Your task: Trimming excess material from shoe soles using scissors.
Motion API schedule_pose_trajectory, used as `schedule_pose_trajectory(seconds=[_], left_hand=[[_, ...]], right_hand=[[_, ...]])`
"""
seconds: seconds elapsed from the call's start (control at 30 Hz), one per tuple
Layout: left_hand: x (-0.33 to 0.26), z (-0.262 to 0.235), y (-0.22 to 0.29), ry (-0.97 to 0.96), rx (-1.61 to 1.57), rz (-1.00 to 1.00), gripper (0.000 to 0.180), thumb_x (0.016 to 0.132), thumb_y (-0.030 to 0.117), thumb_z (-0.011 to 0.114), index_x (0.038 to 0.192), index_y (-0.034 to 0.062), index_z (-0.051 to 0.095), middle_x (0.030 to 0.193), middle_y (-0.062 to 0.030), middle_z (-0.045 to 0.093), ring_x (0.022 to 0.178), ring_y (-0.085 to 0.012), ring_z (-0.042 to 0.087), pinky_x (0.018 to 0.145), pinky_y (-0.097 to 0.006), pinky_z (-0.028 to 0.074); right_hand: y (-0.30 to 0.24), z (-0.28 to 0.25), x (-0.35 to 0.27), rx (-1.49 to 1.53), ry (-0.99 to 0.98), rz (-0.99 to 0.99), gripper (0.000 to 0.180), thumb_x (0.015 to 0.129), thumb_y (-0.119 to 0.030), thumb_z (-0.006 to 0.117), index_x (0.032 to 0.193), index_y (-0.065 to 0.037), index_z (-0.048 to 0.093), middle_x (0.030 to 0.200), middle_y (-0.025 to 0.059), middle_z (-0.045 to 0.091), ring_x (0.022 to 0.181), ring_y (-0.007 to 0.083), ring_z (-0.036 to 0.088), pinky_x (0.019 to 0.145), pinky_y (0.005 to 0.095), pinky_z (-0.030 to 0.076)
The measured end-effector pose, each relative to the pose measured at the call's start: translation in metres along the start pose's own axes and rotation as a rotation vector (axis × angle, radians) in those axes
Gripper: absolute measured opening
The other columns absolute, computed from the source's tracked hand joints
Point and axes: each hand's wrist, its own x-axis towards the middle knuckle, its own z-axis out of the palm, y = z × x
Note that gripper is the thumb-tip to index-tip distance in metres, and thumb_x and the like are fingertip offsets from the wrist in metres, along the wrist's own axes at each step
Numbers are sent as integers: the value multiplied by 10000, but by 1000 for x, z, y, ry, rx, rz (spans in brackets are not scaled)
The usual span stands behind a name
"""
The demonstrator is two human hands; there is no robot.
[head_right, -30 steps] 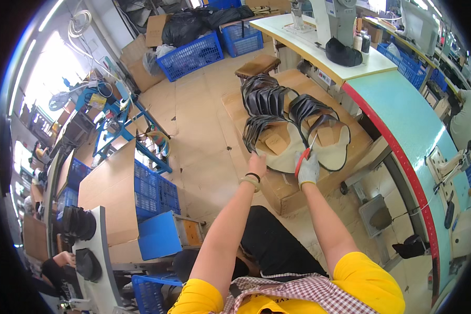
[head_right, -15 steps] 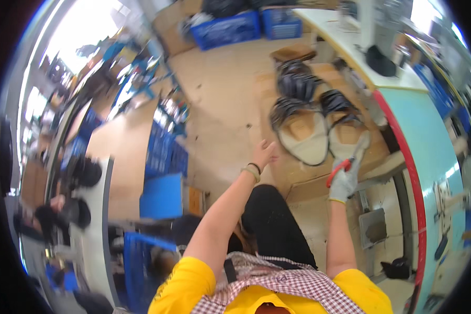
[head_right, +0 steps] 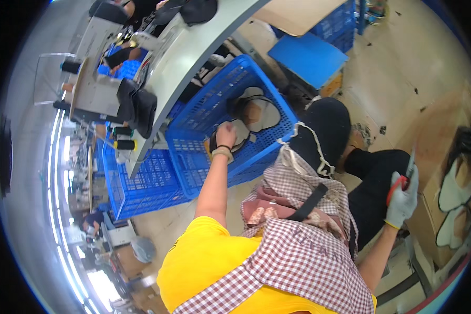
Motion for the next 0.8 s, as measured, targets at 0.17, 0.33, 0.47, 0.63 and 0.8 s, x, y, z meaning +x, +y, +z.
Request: schedule_pose_trajectory(seconds=[0.17, 0.33, 0.47, 0.63, 0.8], left_hand=[[-29, 32, -147, -619, 16, -682, 244, 786, 243, 638, 855, 20, 709, 862, -211, 681, 888, -343, 656, 779, -416, 521], [7, 100, -106, -289, -24, -337, 227, 807, 169, 626, 982, 28, 650, 984, -203, 645, 922, -336, 635, 785, -405, 518], [61, 138, -55, 68, 116, 184, 311, 816, 118, 595, 1112, 30, 551, 1053, -184, 552, 930, -386, 577, 778, -467, 511], [103, 158, -40, -60, 311, 25, 279, 849, 89, 548, 1125, 59, 519, 1048, -168, 519, 893, -371, 592, 733, -416, 543], [92, 185, -27, -192, 252, -154, 246, 864, 86, 530, 1106, 48, 523, 1102, -194, 525, 933, -399, 589, 777, -436, 534]], right_hand=[[9, 7, 3, 185, -71, 63, 479, 883, 1, 618, 1334, 9, 459, 1223, 84, 550, 1070, 118, 531, 910, 243, 452], [-2, 5, 1, -146, -36, 28, 521, 886, -207, 658, 1342, -38, 469, 1257, 126, 578, 1111, 170, 563, 954, 274, 416], [-8, -2, 2, -249, 33, 5, 512, 887, -218, 659, 1337, -54, 477, 1258, 130, 582, 1124, 183, 566, 952, 290, 419], [-34, 5, 5, -271, 43, 4, 516, 886, -223, 662, 1331, -36, 479, 1270, 124, 575, 1138, 174, 554, 972, 275, 401], [-38, 8, 7, -244, 45, -72, 509, 888, -197, 660, 1326, -11, 478, 1266, 126, 574, 1131, 170, 550, 974, 276, 401]])
